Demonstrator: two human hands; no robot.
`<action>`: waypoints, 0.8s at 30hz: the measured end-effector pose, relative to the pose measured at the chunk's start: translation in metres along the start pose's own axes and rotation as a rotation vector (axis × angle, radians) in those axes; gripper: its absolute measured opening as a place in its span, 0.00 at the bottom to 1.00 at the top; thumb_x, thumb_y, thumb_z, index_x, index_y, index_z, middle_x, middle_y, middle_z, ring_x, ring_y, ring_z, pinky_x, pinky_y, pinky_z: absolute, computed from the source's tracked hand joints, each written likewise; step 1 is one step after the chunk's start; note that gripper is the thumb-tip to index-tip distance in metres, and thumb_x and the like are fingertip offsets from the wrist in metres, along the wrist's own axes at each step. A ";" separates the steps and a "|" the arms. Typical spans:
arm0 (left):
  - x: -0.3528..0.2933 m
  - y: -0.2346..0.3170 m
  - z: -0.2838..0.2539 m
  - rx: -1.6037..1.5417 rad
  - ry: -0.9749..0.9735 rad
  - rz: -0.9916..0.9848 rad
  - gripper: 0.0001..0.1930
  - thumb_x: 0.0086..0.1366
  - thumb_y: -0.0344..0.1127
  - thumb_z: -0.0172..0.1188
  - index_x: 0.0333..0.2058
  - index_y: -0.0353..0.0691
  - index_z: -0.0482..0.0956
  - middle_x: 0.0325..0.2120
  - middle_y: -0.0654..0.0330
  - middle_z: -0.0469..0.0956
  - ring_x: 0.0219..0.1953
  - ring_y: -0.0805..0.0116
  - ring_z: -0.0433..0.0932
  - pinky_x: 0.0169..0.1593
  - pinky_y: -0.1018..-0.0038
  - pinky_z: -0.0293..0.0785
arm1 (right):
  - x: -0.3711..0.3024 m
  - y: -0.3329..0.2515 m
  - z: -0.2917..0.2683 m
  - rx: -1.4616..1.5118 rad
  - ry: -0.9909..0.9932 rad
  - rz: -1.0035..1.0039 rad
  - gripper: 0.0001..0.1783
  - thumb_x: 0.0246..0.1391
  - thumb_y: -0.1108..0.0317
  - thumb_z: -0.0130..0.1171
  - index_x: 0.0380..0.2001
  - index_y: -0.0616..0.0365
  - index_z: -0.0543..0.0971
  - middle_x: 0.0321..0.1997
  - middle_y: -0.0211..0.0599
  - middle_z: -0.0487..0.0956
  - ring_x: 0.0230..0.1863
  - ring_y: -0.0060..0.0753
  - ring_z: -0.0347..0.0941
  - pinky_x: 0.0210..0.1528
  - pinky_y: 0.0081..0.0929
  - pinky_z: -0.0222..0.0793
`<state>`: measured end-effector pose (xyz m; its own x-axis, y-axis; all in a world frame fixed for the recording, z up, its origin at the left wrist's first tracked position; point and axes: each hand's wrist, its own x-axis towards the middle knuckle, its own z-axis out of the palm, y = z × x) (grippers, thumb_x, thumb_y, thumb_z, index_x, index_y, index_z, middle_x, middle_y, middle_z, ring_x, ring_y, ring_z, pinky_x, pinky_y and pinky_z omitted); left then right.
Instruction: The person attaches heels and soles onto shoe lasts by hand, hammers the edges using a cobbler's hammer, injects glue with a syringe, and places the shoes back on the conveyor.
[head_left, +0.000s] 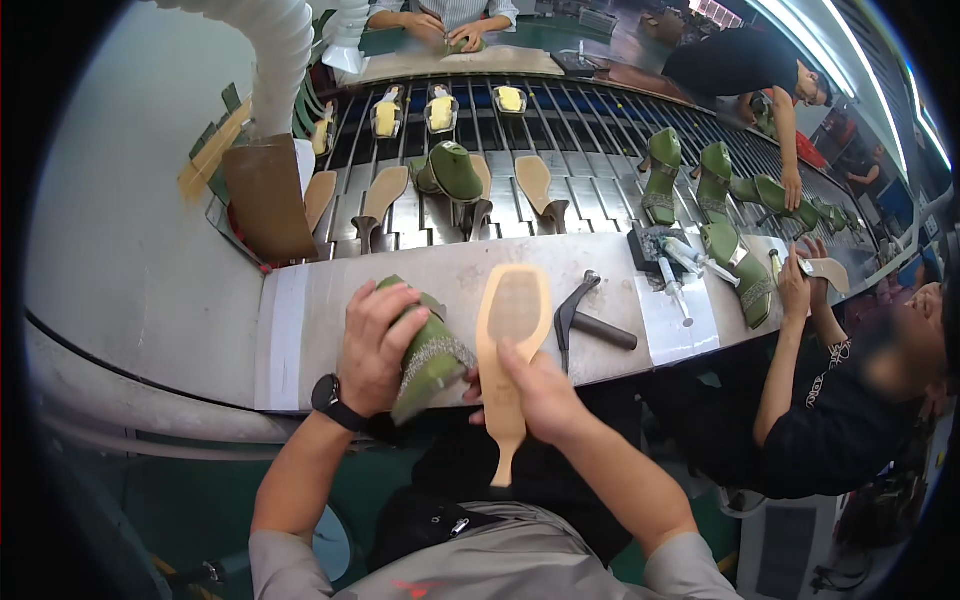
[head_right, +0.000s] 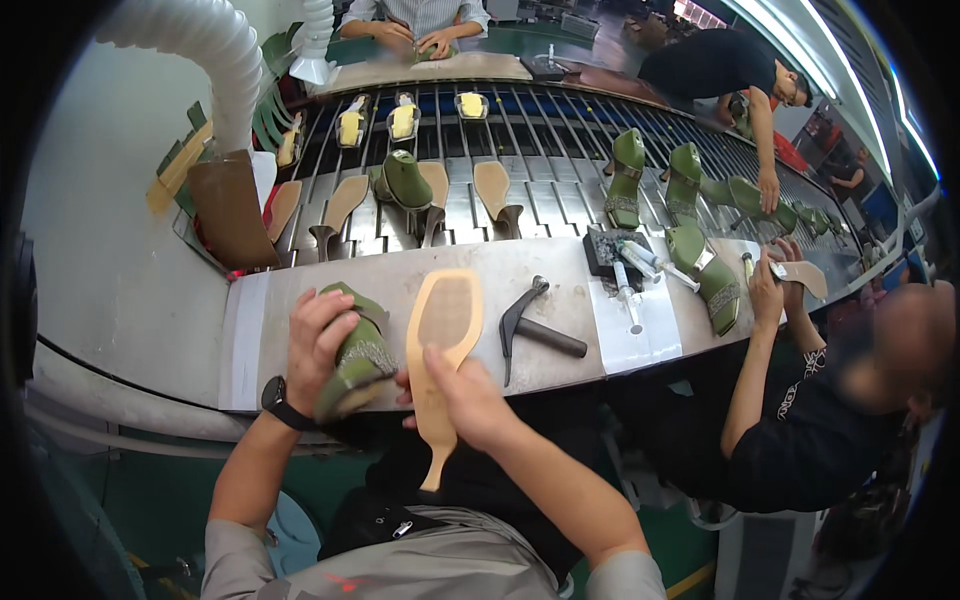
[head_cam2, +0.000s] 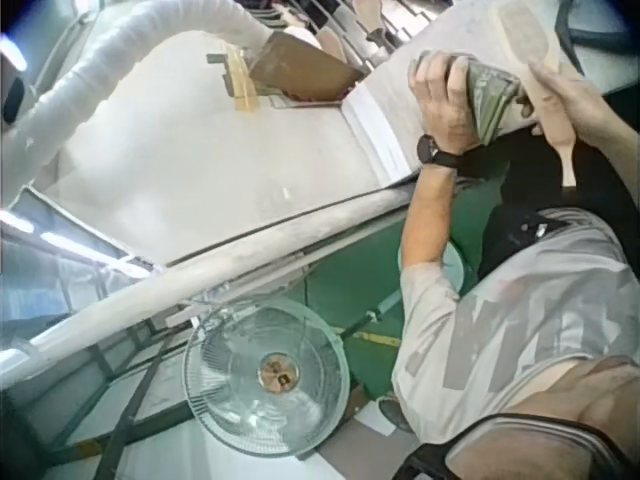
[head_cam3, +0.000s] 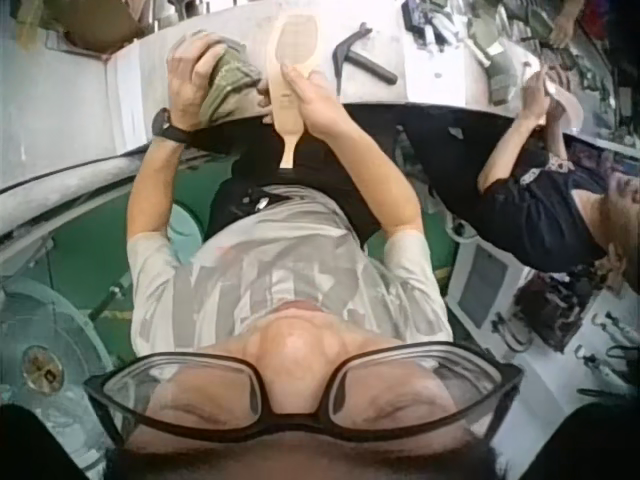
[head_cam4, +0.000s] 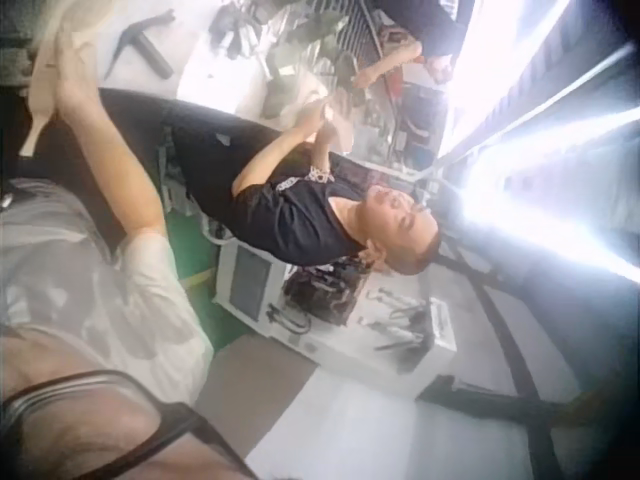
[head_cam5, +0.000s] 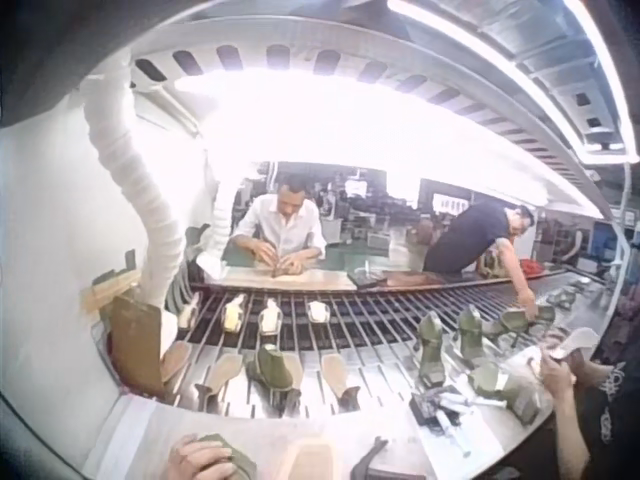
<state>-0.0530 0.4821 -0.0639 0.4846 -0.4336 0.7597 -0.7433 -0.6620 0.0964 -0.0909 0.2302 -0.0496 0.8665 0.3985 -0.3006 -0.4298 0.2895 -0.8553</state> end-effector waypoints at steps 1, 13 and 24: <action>0.002 -0.005 0.003 -0.052 0.059 -0.067 0.33 0.57 0.40 0.74 0.60 0.44 0.71 0.60 0.49 0.75 0.61 0.44 0.76 0.71 0.42 0.61 | 0.010 -0.010 -0.005 0.039 0.031 -0.031 0.30 0.76 0.44 0.49 0.52 0.66 0.77 0.41 0.44 0.82 0.39 0.38 0.83 0.37 0.40 0.86; 0.035 -0.053 0.035 -1.113 0.170 -0.741 0.22 0.63 0.40 0.70 0.52 0.34 0.79 0.43 0.62 0.82 0.46 0.73 0.79 0.53 0.71 0.76 | 0.077 -0.042 -0.066 -1.352 0.617 -0.674 0.35 0.57 0.60 0.72 0.62 0.68 0.72 0.46 0.52 0.82 0.50 0.52 0.81 0.56 0.44 0.76; 0.027 -0.061 0.056 -1.410 0.178 -0.834 0.40 0.68 0.50 0.59 0.72 0.32 0.60 0.59 0.43 0.77 0.61 0.55 0.78 0.67 0.61 0.71 | 0.056 -0.008 -0.040 0.093 0.037 -0.506 0.28 0.75 0.51 0.49 0.43 0.72 0.79 0.24 0.40 0.79 0.22 0.23 0.70 0.26 0.22 0.66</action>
<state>0.0318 0.4766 -0.0851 0.9593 -0.1278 0.2518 -0.1765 0.4248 0.8879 -0.0287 0.2155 -0.0768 0.9795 0.1581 0.1247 0.0259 0.5149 -0.8568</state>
